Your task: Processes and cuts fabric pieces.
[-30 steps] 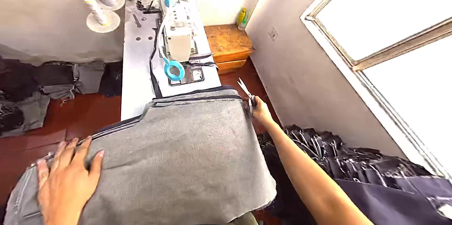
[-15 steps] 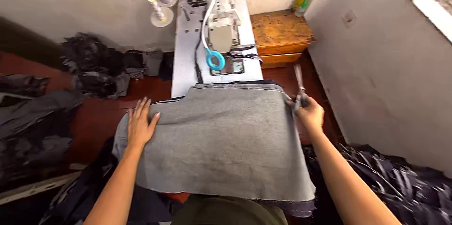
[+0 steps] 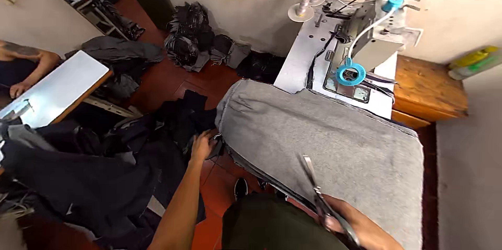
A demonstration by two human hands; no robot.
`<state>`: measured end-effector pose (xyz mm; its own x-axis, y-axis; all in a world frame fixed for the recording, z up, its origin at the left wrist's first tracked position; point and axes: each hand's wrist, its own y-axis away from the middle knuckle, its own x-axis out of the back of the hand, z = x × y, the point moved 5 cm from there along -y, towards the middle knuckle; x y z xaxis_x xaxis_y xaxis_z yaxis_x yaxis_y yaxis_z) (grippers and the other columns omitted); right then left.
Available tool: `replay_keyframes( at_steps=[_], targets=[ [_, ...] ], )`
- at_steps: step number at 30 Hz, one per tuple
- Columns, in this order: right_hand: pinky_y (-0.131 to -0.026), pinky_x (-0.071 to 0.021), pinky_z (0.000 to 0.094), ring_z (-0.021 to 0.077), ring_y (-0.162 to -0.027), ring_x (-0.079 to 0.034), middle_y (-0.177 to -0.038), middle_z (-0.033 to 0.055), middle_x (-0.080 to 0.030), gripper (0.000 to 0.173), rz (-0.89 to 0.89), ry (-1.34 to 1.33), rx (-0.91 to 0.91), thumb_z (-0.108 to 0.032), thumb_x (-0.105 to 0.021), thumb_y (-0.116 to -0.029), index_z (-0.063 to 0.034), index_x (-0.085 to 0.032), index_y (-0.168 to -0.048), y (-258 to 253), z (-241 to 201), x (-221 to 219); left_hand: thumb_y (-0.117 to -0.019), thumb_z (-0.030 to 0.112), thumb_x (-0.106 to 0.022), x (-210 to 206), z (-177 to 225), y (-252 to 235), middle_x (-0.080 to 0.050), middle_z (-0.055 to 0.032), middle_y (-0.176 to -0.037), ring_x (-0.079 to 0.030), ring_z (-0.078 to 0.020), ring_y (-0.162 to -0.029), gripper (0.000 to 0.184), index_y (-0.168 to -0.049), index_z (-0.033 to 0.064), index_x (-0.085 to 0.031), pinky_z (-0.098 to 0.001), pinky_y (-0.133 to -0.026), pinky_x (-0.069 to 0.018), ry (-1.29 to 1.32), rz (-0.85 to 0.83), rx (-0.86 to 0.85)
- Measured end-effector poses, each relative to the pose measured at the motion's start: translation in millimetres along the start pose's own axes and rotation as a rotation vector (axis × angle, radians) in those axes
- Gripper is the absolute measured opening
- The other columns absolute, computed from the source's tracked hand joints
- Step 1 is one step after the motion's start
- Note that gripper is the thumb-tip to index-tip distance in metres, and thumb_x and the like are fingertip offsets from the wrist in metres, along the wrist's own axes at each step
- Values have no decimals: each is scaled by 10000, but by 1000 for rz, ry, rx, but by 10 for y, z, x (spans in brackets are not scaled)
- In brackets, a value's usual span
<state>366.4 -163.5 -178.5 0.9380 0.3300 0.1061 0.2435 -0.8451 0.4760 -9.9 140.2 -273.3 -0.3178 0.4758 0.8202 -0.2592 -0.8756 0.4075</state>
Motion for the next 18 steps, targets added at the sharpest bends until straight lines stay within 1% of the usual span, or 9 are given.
replay_keyframes(
  at_steps=[1, 2, 4, 5, 7, 8, 11, 14, 18],
  targets=[
    [-654, -545, 339, 96, -674, -626, -774, -25, -657, 832, -97, 86, -81, -875, -634, -716, -109, -666, -1041, -197, -151, -106, -1029, 289, -607, 20, -93, 62, -636, -146, -1385, -544, -305, -1358, 365, -1287, 45, -692, -555, -1236, -253, 66, 60, -19],
    [-658, -565, 355, 115, -662, -641, -771, -11, -661, 808, -198, 148, -146, -844, -643, -739, -105, -661, -1065, -395, -313, -220, -1044, 254, -580, 68, -193, 131, -698, -165, -1268, -606, -310, -1283, 325, -1223, 19, -717, -534, -1221, -301, 158, 121, -54],
    [-717, -577, 418, 179, -696, -667, -797, 54, -671, 716, -345, 243, -261, -711, -617, -865, -45, -626, -1128, -793, -592, -467, -1055, 184, -543, 238, -337, 296, -728, -187, -1140, -679, -317, -1143, 287, -1177, -12, -715, -512, -1097, -463, 284, 216, -147],
    [-754, -569, 435, 199, -727, -668, -819, 78, -670, 671, -392, 289, -309, -658, -576, -932, -22, -608, -1145, -988, -711, -591, -1057, 163, -531, 350, -368, 398, -727, -194, -1115, -690, -328, -1102, 280, -1175, -17, -708, -523, -1044, -498, 301, 254, -188],
    [-786, -554, 459, 222, -760, -663, -848, 113, -674, 657, -420, 367, -348, -616, -518, -997, 15, -605, -1156, -1357, -932, -825, -1056, 199, -547, 624, -327, 623, -734, -199, -1029, -714, -364, -993, 277, -1144, 3, -722, -582, -920, -540, 201, 326, -268],
    [-778, -552, 450, 212, -754, -658, -846, 106, -673, 662, -411, 378, -339, -624, -501, -1002, 11, -606, -1156, -1512, -1029, -925, -1048, 232, -572, 748, -281, 719, -736, -188, -949, -726, -372, -893, 273, -1103, 18, -732, -599, -815, -561, 121, 379, -328],
    [-733, -549, 353, 133, -728, -639, -825, 30, -650, 629, -351, 290, -257, -628, -473, -1004, -31, -586, -1170, -1837, -1301, -1131, -1029, 265, -601, 1004, -183, 865, -712, -139, -806, -720, -327, -710, 262, -999, 40, -731, -547, -620, -580, -42, 516, -532],
    [-711, -550, 290, 101, -693, -641, -756, -2, -634, 511, -286, 193, -220, -541, -514, -1025, -42, -591, -1105, -2015, -1460, -1197, -1031, 263, -589, 1091, -132, 891, -681, -106, -735, -696, -282, -644, 262, -958, 44, -714, -494, -576, -573, -62, 536, -634],
    [-629, -548, 269, 112, -614, -645, -681, 14, -631, 458, -199, 139, -267, -502, -565, -1026, -44, -594, -1028, -2073, -1508, -1218, -1038, 256, -591, 1067, -125, 891, -654, -133, -702, -683, -310, -638, 279, -949, 14, -700, -515, -590, -561, -6, 474, -610]
  ],
)
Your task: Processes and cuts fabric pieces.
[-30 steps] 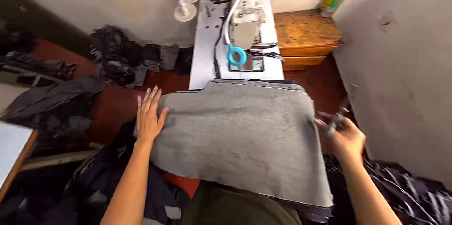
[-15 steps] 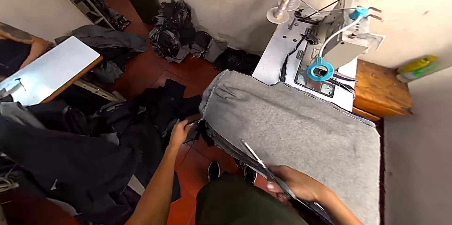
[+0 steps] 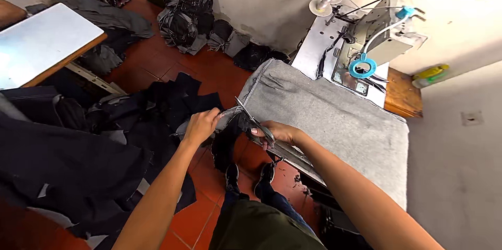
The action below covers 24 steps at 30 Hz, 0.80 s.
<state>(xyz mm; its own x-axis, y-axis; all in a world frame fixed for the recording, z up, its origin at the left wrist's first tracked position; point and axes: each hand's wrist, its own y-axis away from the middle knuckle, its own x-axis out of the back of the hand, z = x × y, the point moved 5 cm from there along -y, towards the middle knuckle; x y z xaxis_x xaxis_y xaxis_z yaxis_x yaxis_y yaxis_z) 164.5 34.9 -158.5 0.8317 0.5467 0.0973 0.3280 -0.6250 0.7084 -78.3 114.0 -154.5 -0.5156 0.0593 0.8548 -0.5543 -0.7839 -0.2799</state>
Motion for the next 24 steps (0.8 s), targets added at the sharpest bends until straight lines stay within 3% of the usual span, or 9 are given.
replay_keyframes(
  at_steps=[5, 12, 15, 18, 19, 21, 22, 24],
  targets=[
    [-584, -545, 279, 124, -579, -635, -676, 32, -635, 467, 54, 10, -32, -485, -586, -1022, -19, -611, -1039, 20, 35, -9, -1052, 251, -579, -26, 50, 17, -696, -182, -792, -711, -377, -741, 276, -1006, 9, -704, -592, -674, -564, 6, -58, 79],
    [-506, -542, 271, 123, -477, -599, -581, 24, -585, 367, 114, 16, 153, -366, -718, -968, -22, -610, -896, 156, 42, 126, -1045, 247, -593, 367, 506, 54, -662, -168, -717, -694, -365, -686, 270, -947, 11, -680, -571, -630, -555, -121, -8, 102],
    [-506, -552, 282, 132, -467, -607, -575, 50, -609, 347, 248, 12, 292, -302, -798, -907, -3, -623, -885, 311, 136, 204, -1041, 287, -601, 513, 648, 92, -632, -157, -678, -675, -366, -673, 310, -890, 22, -651, -578, -626, -536, -144, -63, 164],
    [-614, -601, 360, 169, -578, -661, -700, 84, -663, 349, 533, -1, 509, -294, -809, -898, 5, -644, -967, 527, 141, 338, -1054, 462, -508, 574, 701, 157, -637, -159, -700, -661, -369, -739, 517, -817, 38, -684, -609, -693, -499, -53, -188, 303],
    [-627, -589, 395, 183, -607, -663, -721, 85, -674, 375, 669, 18, 562, -337, -819, -884, -12, -660, -979, 596, 159, 390, -1075, 509, -402, 536, 713, 176, -660, -189, -785, -662, -391, -840, 619, -837, 16, -692, -630, -771, -486, -3, -238, 399],
    [-679, -540, 464, 224, -704, -641, -797, 94, -664, 487, 893, 79, 604, -431, -824, -854, -25, -651, -1061, 678, 207, 456, -1097, 520, -258, 386, 681, 141, -708, -213, -1126, -632, -403, -1158, 688, -1104, 22, -733, -665, -998, -433, 159, -235, 539],
    [-709, -554, 472, 225, -747, -660, -834, 93, -681, 527, 959, 83, 615, -455, -827, -841, -29, -641, -1091, 677, 236, 476, -1106, 481, -261, 261, 619, 54, -709, -148, -1227, -619, -345, -1231, 619, -1200, 88, -730, -643, -1052, -424, 241, -185, 538],
    [-710, -561, 437, 188, -751, -664, -842, 65, -693, 521, 1007, 46, 626, -458, -841, -821, -47, -646, -1074, 641, 299, 558, -1098, 389, -426, -12, 512, -233, -659, -163, -1330, -592, -333, -1284, 464, -1350, 65, -643, -605, -1104, -415, 358, -137, 550]
  ],
)
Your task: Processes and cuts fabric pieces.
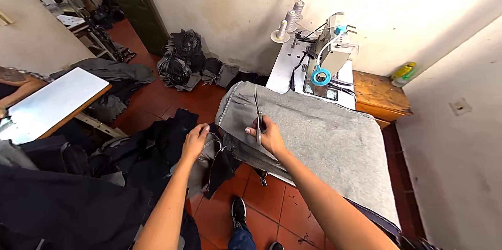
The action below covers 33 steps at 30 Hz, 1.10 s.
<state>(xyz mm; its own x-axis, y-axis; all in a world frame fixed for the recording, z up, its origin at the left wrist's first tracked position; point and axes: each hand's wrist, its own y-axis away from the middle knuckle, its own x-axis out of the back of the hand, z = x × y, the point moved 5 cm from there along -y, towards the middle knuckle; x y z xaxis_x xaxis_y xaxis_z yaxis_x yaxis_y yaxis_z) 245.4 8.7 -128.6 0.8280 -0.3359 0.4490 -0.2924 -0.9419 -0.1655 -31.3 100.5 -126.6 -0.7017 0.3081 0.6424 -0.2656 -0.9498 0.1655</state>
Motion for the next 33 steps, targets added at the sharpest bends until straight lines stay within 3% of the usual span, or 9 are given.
replay_keyframes(
  at_steps=[2, 4, 6, 10, 14, 16, 24, 30, 33],
  targets=[
    [-660, -543, 428, 183, -686, -639, -785, 58, -673, 467, 16, 54, -20, -436, -843, -824, -49, -672, -1020, -95, 79, 129, -1050, 373, -568, -229, 5, -338, -638, -224, -1326, -593, -366, -1268, 494, -1372, 0, -597, -581, -1097, -431, 67, -21, 54],
    [-640, -543, 499, 260, -676, -651, -763, 113, -663, 413, 15, 224, -32, -375, -822, -860, -21, -674, -1011, -203, 132, 375, -1020, 375, -628, -363, 43, -512, -672, -250, -1175, -638, -382, -1132, 464, -1232, -37, -652, -585, -1006, -477, 49, -50, 103],
    [-687, -542, 602, 368, -768, -683, -830, 185, -676, 366, -9, 408, -97, -277, -809, -869, -3, -654, -1055, -387, 258, 699, -1039, 368, -593, -345, 193, -571, -660, -232, -979, -640, -374, -952, 409, -1047, -35, -661, -586, -870, -498, -52, -85, 87],
    [-748, -526, 576, 347, -809, -658, -860, 174, -662, 391, -186, 547, -144, -303, -829, -865, -7, -666, -1061, -881, 464, 1362, -1076, 398, -475, -158, 721, -313, -714, -162, -970, -696, -358, -966, 362, -1124, 104, -680, -578, -837, -525, -375, -95, 22],
    [-824, -519, 620, 430, -968, -681, -963, 221, -702, 295, 67, 937, 139, -61, -813, -736, 10, -667, -982, -1293, 371, 1671, -1038, 417, -469, -167, 765, -16, -568, -43, -599, -585, -226, -543, 408, -974, 81, -691, -457, -530, -498, -142, 103, -260],
    [-835, -513, 595, 434, -947, -675, -929, 227, -681, 231, 193, 1059, 360, -55, -768, -767, 22, -631, -936, -1559, 376, 1644, -1027, 467, -470, -198, 691, 58, -492, 19, -533, -497, -137, -451, 441, -917, 94, -678, -365, -444, -449, -69, 188, -329],
    [-793, -511, 503, 366, -832, -656, -855, 156, -659, 95, 265, 970, 922, -110, -578, -945, -30, -618, -915, -2220, 637, 1156, -1028, 314, -567, -225, 871, 380, -618, -83, -607, -606, -206, -501, 338, -919, 21, -697, -406, -472, -506, -179, 191, -191],
    [-774, -482, 509, 370, -821, -634, -834, 149, -649, 115, 316, 795, 926, -139, -629, -818, -42, -617, -879, -2238, 632, 1018, -1009, 230, -613, -297, 1027, 527, -674, -125, -651, -666, -237, -541, 271, -921, -12, -699, -431, -501, -542, -206, 161, -172],
    [-761, -496, 484, 339, -812, -643, -845, 126, -663, 91, 300, 768, 961, -145, -623, -846, -62, -624, -884, -2217, 537, 835, -1024, 205, -596, -350, 1101, 569, -700, -159, -713, -695, -268, -604, 270, -944, -32, -699, -459, -544, -559, -195, 113, -191]
  ],
)
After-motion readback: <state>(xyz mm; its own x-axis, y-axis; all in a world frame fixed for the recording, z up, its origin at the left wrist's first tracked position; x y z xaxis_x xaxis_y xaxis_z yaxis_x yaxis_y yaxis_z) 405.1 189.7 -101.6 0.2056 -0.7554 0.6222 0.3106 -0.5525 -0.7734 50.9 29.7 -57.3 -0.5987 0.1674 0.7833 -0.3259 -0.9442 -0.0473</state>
